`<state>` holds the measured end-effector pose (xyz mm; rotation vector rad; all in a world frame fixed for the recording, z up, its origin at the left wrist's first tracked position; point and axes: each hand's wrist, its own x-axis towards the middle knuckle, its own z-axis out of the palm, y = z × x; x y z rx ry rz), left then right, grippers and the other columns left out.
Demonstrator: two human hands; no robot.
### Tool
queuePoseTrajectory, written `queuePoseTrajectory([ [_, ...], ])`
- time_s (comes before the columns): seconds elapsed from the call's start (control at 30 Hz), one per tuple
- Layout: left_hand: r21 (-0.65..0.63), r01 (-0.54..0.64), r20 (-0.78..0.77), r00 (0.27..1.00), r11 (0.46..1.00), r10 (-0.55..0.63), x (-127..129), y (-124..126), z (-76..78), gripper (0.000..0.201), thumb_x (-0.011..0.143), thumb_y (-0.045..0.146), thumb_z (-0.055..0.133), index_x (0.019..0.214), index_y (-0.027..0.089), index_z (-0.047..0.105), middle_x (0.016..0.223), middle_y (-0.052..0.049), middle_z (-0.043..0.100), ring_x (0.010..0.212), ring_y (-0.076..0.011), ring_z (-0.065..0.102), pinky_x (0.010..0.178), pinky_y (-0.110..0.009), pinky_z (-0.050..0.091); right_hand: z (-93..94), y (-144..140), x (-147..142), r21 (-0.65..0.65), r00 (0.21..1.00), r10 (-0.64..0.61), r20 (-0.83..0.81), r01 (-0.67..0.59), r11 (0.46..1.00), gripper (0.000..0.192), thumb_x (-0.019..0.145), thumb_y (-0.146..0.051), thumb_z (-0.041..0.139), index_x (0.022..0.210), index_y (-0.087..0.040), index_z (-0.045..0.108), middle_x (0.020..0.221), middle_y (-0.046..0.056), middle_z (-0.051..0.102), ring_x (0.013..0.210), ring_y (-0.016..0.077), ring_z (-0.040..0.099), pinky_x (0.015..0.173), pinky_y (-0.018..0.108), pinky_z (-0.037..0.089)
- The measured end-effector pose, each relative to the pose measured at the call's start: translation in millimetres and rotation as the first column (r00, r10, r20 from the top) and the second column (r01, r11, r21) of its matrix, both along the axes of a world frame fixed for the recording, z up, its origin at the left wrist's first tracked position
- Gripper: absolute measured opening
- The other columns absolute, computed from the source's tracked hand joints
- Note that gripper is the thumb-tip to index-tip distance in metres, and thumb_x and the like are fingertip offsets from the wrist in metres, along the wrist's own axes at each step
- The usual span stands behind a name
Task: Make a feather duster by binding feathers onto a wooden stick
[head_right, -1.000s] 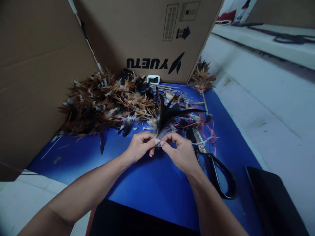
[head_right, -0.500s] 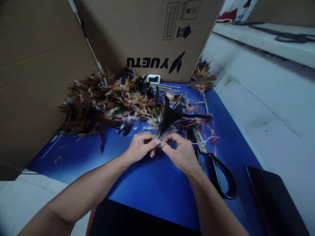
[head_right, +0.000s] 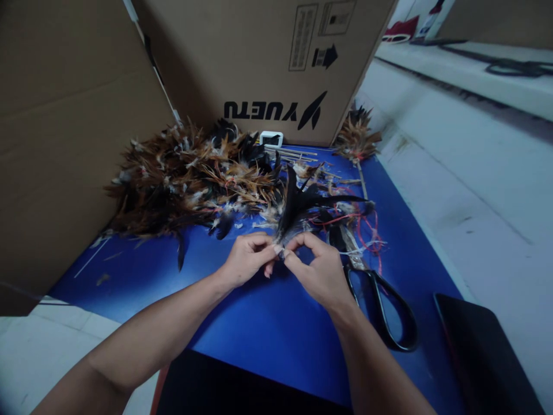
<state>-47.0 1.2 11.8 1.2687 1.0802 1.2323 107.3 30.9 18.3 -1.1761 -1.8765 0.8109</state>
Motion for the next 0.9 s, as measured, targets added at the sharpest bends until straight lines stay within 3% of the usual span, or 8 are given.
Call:
queuePoseTrajectory([
  [0.1,0.007,-0.013,0.014,1.0,1.0,0.013,-0.6,0.7,-0.8,0.03,0.079,0.033,0.059,0.056,0.014,0.053,0.041,0.006,0.048,0.035,-0.0044,0.046,0.041,-0.017,0.039,3.0,-0.9,-0.6,0.051,0.999,-0.037,0.004,0.036,0.998,0.006,0.072,-0.026,0.06,0.073,-0.021,0.057,0.07,-0.001,0.059,0.066,0.0149,0.055,0.064,0.027,0.044],
  [0.3,0.018,-0.01,-0.013,1.0,1.0,0.01,-0.8,0.6,-1.0,0.026,0.08,0.03,0.058,0.06,0.013,0.057,0.043,0.006,0.049,0.035,-0.0043,0.046,0.041,-0.016,0.038,5.3,-2.1,-0.8,0.185,0.995,-0.002,0.096,-0.016,0.983,0.005,0.075,-0.026,0.059,0.071,-0.023,0.058,0.072,0.0,0.061,0.072,0.0173,0.056,0.073,0.032,0.043],
  [0.57,0.026,-0.007,-0.039,0.999,1.0,0.008,0.0,0.2,0.1,0.027,0.079,0.029,0.058,0.058,0.013,0.055,0.043,0.006,0.047,0.036,-0.004,0.047,0.041,-0.016,0.039,5.2,-2.2,-1.0,0.154,0.99,-0.026,0.14,0.005,0.988,0.005,0.074,-0.024,0.057,0.069,-0.023,0.057,0.07,0.0,0.061,0.072,0.0179,0.056,0.072,0.031,0.043],
  [0.77,0.017,-0.01,-0.009,1.0,1.0,0.01,0.8,0.4,-0.9,0.027,0.078,0.029,0.058,0.056,0.013,0.053,0.042,0.006,0.046,0.035,-0.004,0.046,0.04,-0.016,0.037,4.1,0.0,-1.8,0.034,0.998,-0.009,0.059,0.007,0.999,0.007,0.073,-0.026,0.058,0.069,-0.021,0.058,0.068,-0.001,0.061,0.066,0.0151,0.056,0.064,0.026,0.044],
  [0.9,0.029,-0.021,-0.003,1.0,0.999,0.021,0.4,0.0,0.5,0.024,0.079,0.029,0.058,0.061,0.012,0.058,0.043,0.006,0.046,0.035,-0.0042,0.046,0.04,-0.016,0.038,3.0,-0.2,-2.4,0.08,1.0,-0.02,0.016,0.019,0.997,0.004,0.073,-0.024,0.061,0.072,-0.021,0.059,0.07,-0.001,0.06,0.068,0.0145,0.056,0.066,0.026,0.045],
])
